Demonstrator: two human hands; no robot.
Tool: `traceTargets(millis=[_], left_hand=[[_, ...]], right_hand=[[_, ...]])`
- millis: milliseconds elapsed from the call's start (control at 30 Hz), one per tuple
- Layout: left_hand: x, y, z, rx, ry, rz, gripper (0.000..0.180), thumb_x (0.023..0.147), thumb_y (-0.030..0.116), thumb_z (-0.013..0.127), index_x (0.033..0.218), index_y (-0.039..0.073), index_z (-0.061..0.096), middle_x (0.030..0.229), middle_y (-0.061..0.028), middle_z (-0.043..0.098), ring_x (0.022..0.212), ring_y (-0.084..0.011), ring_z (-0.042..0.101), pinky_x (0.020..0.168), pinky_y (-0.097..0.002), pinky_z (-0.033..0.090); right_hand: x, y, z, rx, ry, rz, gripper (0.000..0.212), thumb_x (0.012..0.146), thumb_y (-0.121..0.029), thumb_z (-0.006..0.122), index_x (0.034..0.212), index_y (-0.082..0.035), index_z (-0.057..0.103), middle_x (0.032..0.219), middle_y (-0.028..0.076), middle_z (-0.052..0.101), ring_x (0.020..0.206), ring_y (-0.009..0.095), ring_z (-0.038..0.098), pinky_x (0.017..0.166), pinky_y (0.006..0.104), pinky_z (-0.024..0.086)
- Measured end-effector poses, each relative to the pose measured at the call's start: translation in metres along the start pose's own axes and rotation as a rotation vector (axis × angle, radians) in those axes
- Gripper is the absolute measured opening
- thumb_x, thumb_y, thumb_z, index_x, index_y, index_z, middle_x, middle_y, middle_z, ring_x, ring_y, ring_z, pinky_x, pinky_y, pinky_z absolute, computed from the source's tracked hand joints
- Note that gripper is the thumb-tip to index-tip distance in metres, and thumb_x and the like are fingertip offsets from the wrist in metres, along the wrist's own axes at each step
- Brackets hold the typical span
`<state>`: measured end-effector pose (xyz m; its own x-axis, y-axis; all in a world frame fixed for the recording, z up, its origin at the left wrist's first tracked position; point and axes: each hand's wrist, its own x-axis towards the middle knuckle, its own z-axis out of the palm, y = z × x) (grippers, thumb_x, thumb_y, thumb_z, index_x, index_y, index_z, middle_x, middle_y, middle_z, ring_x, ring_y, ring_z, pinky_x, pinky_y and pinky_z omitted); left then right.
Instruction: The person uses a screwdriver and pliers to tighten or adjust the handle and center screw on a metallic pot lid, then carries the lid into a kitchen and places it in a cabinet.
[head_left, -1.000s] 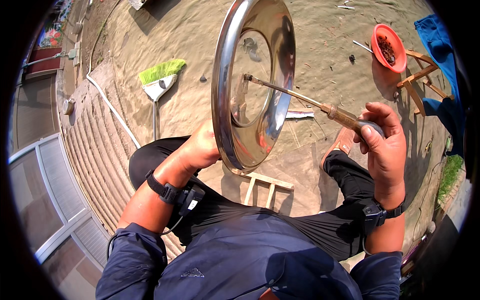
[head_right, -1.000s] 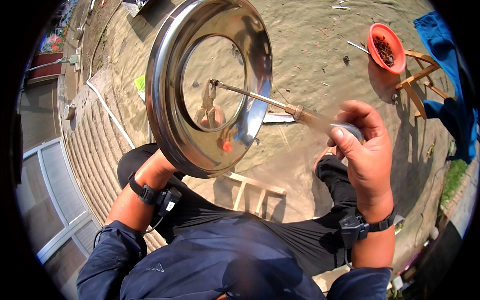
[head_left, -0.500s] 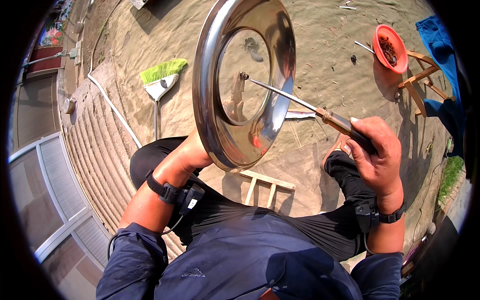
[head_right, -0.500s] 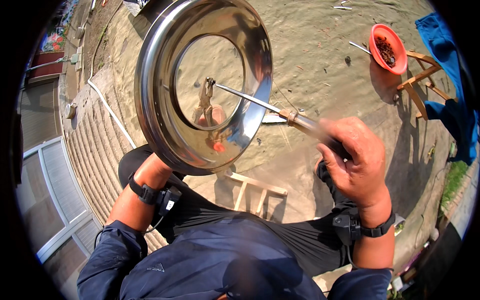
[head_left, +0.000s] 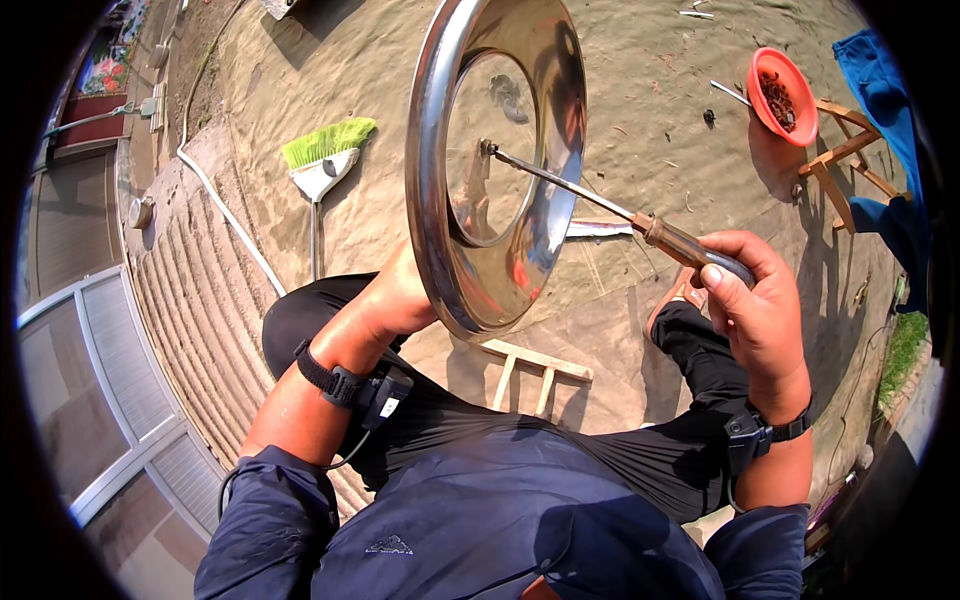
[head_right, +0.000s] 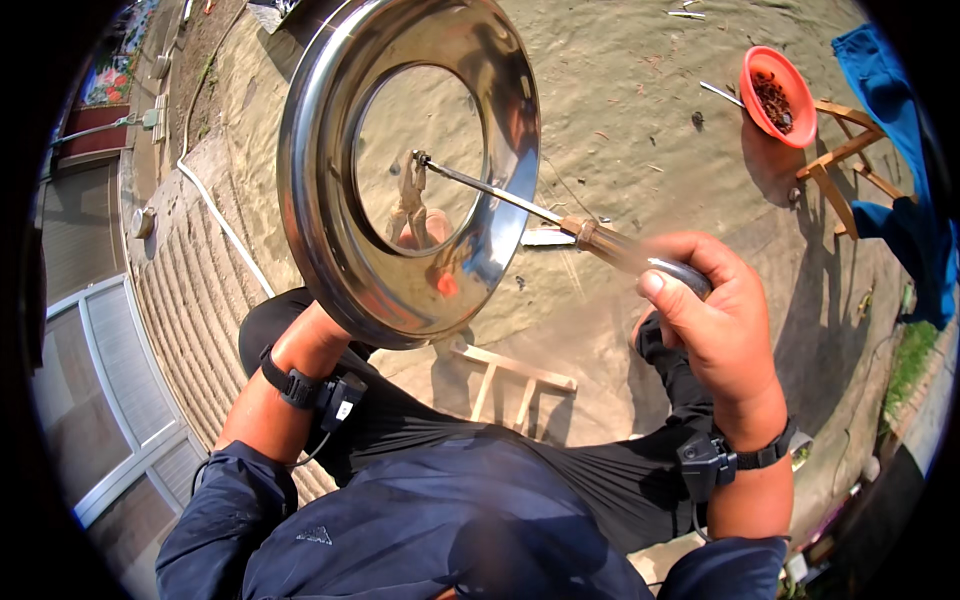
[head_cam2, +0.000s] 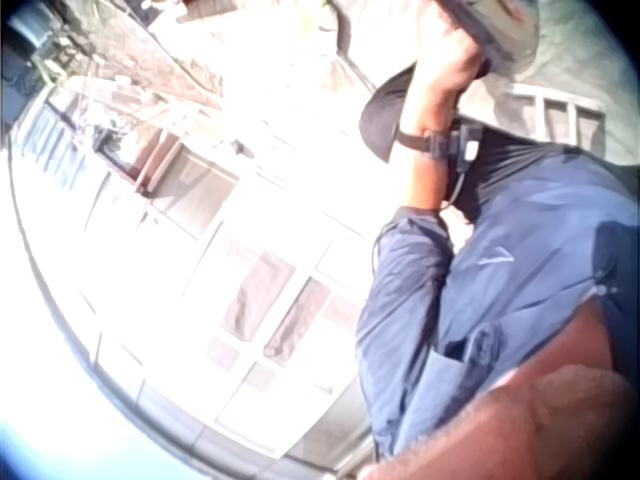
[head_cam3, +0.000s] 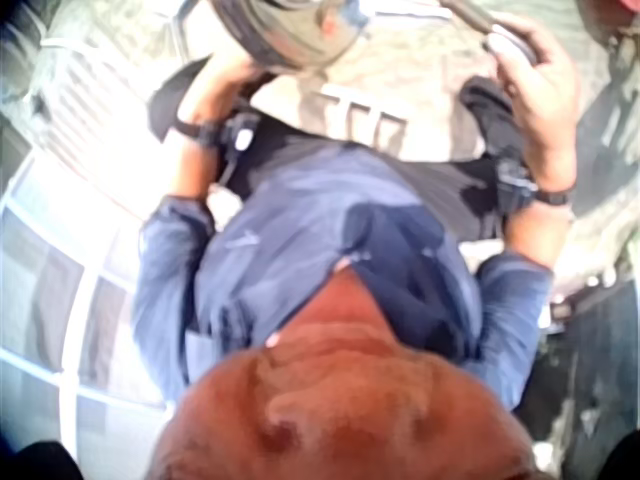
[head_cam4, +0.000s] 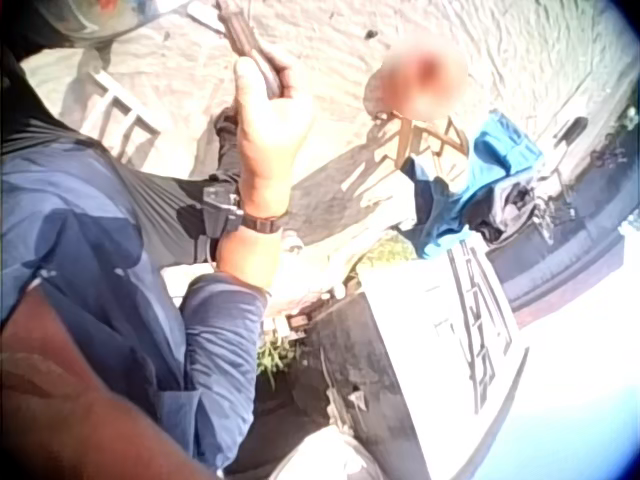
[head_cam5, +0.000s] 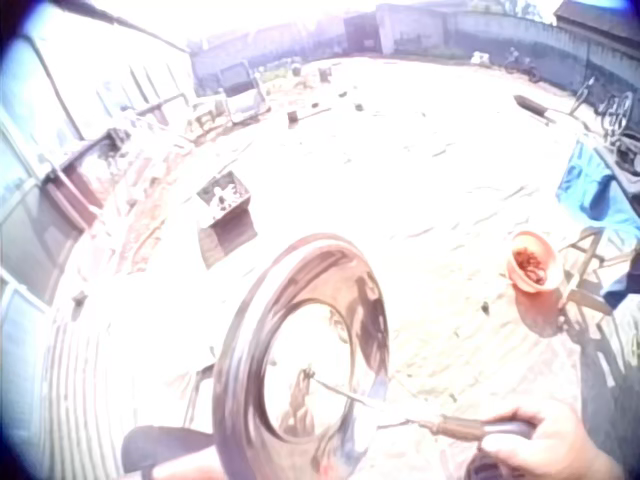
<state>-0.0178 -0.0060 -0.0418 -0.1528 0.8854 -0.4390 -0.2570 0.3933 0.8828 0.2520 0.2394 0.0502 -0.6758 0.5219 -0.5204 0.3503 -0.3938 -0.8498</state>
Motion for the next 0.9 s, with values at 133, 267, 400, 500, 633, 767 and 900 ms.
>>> traceTargets(millis=[133, 267, 400, 500, 633, 767, 900], left_hand=[[0.001, 0.000, 0.002, -0.067, -0.048, 0.004, 0.016, 0.101, 0.024, 0.063, 0.103, 0.009, 0.057, 0.096, 0.0018, 0.058, 0.087, -0.0082, 0.052, 0.077, -0.0228, 0.043], [-0.007, -0.004, -0.001, -0.351, 0.050, -0.182, 0.024, 0.102, 0.018, 0.057, 0.122, 0.005, 0.061, 0.112, -0.0033, 0.063, 0.102, -0.0121, 0.059, 0.091, -0.0248, 0.048], [-0.010, -0.014, -0.006, -0.165, -0.057, -0.067, 0.034, 0.105, 0.017, 0.049, 0.134, 0.001, 0.058, 0.125, -0.0064, 0.064, 0.116, -0.0145, 0.059, 0.104, -0.0274, 0.047], [-0.013, -0.009, -0.003, -0.337, -0.081, -0.094, 0.036, 0.107, 0.019, 0.045, 0.136, 0.000, 0.056, 0.127, -0.0057, 0.062, 0.118, -0.0136, 0.058, 0.106, -0.0276, 0.046], [-0.011, 0.008, 0.001, -0.675, -0.007, -0.199, 0.041, 0.096, 0.015, 0.066, 0.132, -0.001, 0.058, 0.123, -0.0143, 0.067, 0.114, -0.0226, 0.064, 0.104, -0.0371, 0.049], [-0.013, -0.002, 0.001, -0.558, -0.057, -0.118, 0.039, 0.107, 0.020, 0.049, 0.140, -0.001, 0.052, 0.132, -0.0072, 0.060, 0.121, -0.0143, 0.056, 0.109, -0.0291, 0.042], [-0.012, -0.003, -0.004, -0.203, -0.121, -0.019, 0.041, 0.109, 0.019, 0.046, 0.146, 0.001, 0.048, 0.138, -0.0044, 0.057, 0.126, -0.0117, 0.052, 0.111, -0.0269, 0.039]], right_hand=[[-0.001, 0.003, 0.003, -0.013, 0.033, -0.029, 0.024, 0.093, -0.015, 0.074, 0.110, 0.000, 0.066, 0.077, -0.005, 0.058, 0.056, 0.001, 0.045, 0.048, 0.0185, 0.034], [-0.001, 0.005, 0.003, -0.152, 0.064, -0.132, 0.025, 0.093, -0.017, 0.073, 0.110, 0.001, 0.066, 0.076, -0.004, 0.058, 0.056, 0.001, 0.046, 0.050, 0.0194, 0.037], [-0.002, 0.004, 0.008, -0.163, 0.072, -0.157, 0.026, 0.094, -0.018, 0.073, 0.109, 0.002, 0.066, 0.077, -0.003, 0.060, 0.055, 0.002, 0.047, 0.051, 0.0197, 0.039], [-0.001, 0.006, 0.008, -0.105, 0.057, -0.099, 0.026, 0.096, -0.018, 0.070, 0.111, 0.001, 0.065, 0.078, 0.001, 0.063, 0.052, 0.002, 0.046, 0.048, 0.0191, 0.037], [0.001, 0.006, 0.007, -0.039, 0.055, -0.016, 0.025, 0.097, -0.020, 0.069, 0.111, 0.001, 0.066, 0.078, 0.004, 0.066, 0.049, 0.002, 0.046, 0.047, 0.0192, 0.038], [0.001, 0.005, 0.007, -0.034, 0.058, -0.010, 0.025, 0.096, -0.021, 0.071, 0.108, 0.001, 0.067, 0.076, 0.002, 0.064, 0.051, 0.002, 0.049, 0.049, 0.0197, 0.041], [-0.002, -0.003, 0.012, -0.200, 0.068, -0.107, 0.023, 0.095, -0.019, 0.071, 0.105, 0.001, 0.067, 0.077, 0.002, 0.063, 0.056, 0.005, 0.055, 0.052, 0.0211, 0.043]])
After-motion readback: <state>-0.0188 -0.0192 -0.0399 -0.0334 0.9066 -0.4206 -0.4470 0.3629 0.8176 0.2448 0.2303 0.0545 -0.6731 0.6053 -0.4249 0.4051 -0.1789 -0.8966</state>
